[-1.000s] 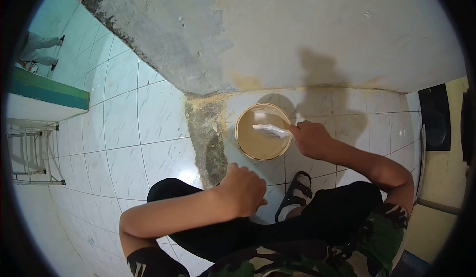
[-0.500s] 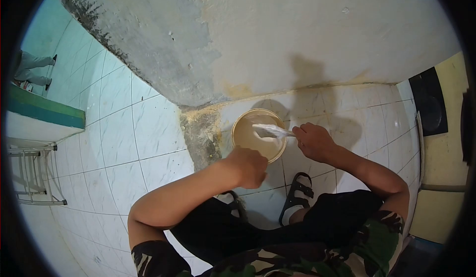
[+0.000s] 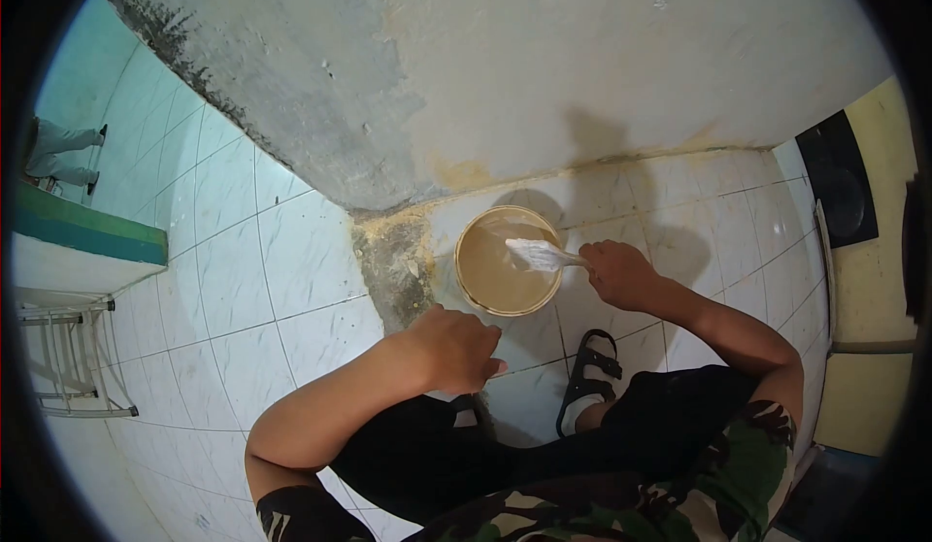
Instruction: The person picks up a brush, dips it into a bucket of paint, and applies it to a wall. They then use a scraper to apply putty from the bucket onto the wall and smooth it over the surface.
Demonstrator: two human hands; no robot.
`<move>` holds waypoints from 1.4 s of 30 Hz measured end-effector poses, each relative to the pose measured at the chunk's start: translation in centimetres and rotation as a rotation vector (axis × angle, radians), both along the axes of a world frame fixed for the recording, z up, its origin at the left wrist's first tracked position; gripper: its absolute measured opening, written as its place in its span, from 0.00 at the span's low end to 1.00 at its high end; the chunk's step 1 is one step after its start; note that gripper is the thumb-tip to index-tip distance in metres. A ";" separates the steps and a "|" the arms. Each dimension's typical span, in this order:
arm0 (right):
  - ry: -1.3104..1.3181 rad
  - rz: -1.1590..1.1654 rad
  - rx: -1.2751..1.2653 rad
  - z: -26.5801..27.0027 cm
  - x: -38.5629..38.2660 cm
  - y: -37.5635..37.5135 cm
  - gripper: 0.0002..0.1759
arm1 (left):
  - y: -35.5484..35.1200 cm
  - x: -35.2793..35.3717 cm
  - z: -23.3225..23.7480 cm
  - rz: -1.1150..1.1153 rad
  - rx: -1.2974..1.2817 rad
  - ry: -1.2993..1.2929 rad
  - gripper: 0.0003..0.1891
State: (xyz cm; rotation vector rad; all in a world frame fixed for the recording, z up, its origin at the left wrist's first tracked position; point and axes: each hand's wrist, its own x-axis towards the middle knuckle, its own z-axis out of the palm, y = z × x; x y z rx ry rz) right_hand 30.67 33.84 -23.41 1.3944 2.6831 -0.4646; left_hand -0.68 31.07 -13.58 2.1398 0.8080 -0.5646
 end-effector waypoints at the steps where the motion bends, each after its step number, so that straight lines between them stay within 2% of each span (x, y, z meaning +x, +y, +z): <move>1: -0.016 -0.021 -0.038 -0.1 -0.1 0.1 0.15 | 0.0 0.0 0.1 0.006 0.001 0.015 0.22; 5: -0.183 0.007 -0.119 1.5 -1.0 1.2 0.14 | -0.3 -0.2 -0.3 -0.001 0.005 -0.010 0.22; 7: -0.168 -0.146 -0.361 1.6 -1.2 1.8 0.13 | -0.2 -0.1 -0.1 0.002 0.005 -0.006 0.22; 8: -0.168 -0.147 -0.357 1.3 -0.9 1.7 0.13 | -0.2 -0.1 -0.1 0.002 0.009 -0.006 0.22; 10: 0.095 -0.274 -0.460 0.3 -0.3 1.6 0.13 | -0.3 -0.1 -0.1 0.012 0.016 -0.017 0.23; 13: 0.254 -0.330 -0.454 -0.3 0.1 0.9 0.14 | -0.4 -0.1 -0.2 0.005 0.015 -0.007 0.24; 20: 0.428 -0.400 -0.482 3.5 -1.0 0.6 0.13 | -0.4 0.7 -0.2 -0.055 0.020 0.000 0.24; 23: 0.386 -0.377 -0.455 2.6 -0.8 0.4 0.13 | -0.4 0.9 0.1 -0.059 0.014 0.003 0.25; 25: 0.566 -0.379 -0.530 1.0 -0.3 0.5 0.11 | -0.6 0.8 0.7 -0.058 0.016 0.018 0.25; 26: 0.566 -0.377 -0.533 0.5 0.2 0.6 0.11 | -0.8 0.6 0.5 -0.055 0.014 0.019 0.25; 28: 0.763 -0.843 -1.097 1.0 0.1 1.0 0.09 | -1.3 0.3 0.1 -0.042 0.033 -0.028 0.25; 29: 0.763 -0.843 -1.098 0.9 0.2 0.9 0.09 | -1.4 0.2 0.2 -0.041 0.032 -0.028 0.25; 31: 0.883 -0.949 -1.315 0.6 0.5 0.9 0.08 | -1.4 0.2 0.5 -0.040 0.049 -0.040 0.25; 35: 0.894 -0.914 -1.327 0.9 0.4 0.6 0.09 | -1.4 0.3 0.8 -0.036 0.053 -0.032 0.25; 37: 0.866 -0.832 -1.080 2.6 0.1 0.9 0.07 | -1.6 0.2 0.5 -0.022 0.096 -0.051 0.25; 38: 0.876 -0.830 -1.056 3.8 0.1 1.3 0.07 | -1.5 0.2 0.4 -0.031 0.117 -0.055 0.25; 41: 1.019 -0.738 -0.845 8.0 -0.1 2.6 0.06 | -1.5 0.3 0.1 -0.024 0.118 -0.032 0.25; 42: 1.102 -0.706 -0.701 9.8 -0.3 3.2 0.06 | -1.3 0.5 0.1 -0.036 0.136 -0.031 0.25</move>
